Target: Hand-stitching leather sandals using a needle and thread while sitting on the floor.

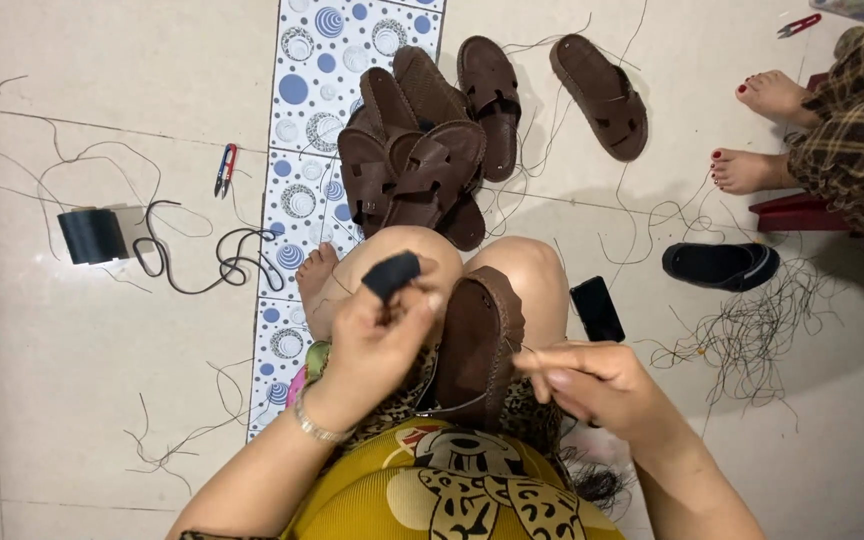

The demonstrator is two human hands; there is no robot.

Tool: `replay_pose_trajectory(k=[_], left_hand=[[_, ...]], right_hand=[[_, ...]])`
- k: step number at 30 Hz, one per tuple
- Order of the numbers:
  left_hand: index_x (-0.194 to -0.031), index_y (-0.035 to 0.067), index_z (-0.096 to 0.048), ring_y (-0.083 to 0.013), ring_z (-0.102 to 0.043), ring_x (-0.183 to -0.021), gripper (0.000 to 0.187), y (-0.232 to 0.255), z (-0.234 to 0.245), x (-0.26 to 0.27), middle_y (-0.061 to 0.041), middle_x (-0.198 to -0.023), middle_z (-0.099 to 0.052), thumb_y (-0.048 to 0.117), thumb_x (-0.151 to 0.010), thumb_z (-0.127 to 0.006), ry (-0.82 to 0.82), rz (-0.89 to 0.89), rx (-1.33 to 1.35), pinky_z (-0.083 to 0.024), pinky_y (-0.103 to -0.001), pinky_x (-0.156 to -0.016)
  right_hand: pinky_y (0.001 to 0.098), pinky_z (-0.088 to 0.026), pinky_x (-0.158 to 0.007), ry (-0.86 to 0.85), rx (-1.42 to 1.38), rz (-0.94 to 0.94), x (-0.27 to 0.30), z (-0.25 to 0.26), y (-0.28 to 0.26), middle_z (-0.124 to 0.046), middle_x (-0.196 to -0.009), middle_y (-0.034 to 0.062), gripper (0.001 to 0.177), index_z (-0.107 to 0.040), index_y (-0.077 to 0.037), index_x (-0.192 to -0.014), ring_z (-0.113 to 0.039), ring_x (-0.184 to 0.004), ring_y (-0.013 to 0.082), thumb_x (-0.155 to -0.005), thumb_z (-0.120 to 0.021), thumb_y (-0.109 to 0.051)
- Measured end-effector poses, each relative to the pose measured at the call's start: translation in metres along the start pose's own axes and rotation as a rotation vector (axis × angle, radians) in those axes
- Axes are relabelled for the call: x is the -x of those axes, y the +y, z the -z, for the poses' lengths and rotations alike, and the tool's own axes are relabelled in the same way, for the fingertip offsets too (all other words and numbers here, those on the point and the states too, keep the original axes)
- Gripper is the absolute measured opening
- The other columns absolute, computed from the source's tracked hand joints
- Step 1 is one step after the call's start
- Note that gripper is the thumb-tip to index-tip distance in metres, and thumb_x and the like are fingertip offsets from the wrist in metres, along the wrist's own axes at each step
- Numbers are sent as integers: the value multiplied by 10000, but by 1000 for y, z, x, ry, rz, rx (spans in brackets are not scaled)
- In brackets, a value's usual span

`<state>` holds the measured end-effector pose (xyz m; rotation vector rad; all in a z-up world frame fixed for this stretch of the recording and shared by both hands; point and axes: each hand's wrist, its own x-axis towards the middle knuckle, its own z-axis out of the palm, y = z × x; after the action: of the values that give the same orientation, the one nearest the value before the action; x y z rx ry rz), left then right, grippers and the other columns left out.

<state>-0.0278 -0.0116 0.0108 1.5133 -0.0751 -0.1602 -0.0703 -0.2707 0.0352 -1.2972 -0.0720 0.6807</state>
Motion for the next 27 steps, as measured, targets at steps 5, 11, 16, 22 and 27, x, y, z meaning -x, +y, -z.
replay_pose_trajectory(k=[5, 11, 16, 22, 27], left_hand=[[-1186, 69, -587, -70, -467, -620, 177, 33, -17, 20, 47, -757, -500, 20, -1024, -638, -314, -170, 254, -457, -180, -546], [-725, 136, -529, -60, -382, -414, 412, 8, 60, 1, 65, -556, -459, 368, -1056, -609, -667, 683, -464, -345, -194, -373], [-823, 120, -537, -138, -488, -839, 356, -9, 48, -3, 13, -905, -509, 399, -1034, -604, -629, 293, -91, -435, -350, -823], [-1311, 88, -676, -259, -625, -1282, 272, 29, 42, -60, -109, -1414, -625, 271, -1131, -587, -351, -27, 1006, -412, -509, -1280], [-1028, 52, -725, -131, -337, -530, 339, -8, 80, -81, -8, -635, -435, 262, -1098, -469, -88, 139, 1049, -244, -319, -551]], right_hand=[[173, -553, -443, 348, 1093, 710, -32, -39, 44, -651, -792, 92, 100, -601, 0, -800, -559, -553, 114, -896, -592, -25], [274, -418, -538, 1388, 802, 320, 56, 194, 24, -717, -1085, 77, 163, -637, -104, -1077, -528, -712, 122, -1181, -688, 10], [273, -447, -763, 1386, 820, 230, 48, 187, 11, -651, -1244, 50, 239, -643, -104, -1373, -506, -876, 127, -1135, -643, -132], [271, -626, -739, 281, 741, 54, -8, 15, 8, -693, -969, 63, 297, -649, -72, -1239, -691, -789, 137, -952, -627, -147], [260, -691, -760, 79, 292, 281, -14, 17, 18, -654, -1217, 213, 202, -682, -64, -1158, -728, -862, 186, -1043, -516, -54]])
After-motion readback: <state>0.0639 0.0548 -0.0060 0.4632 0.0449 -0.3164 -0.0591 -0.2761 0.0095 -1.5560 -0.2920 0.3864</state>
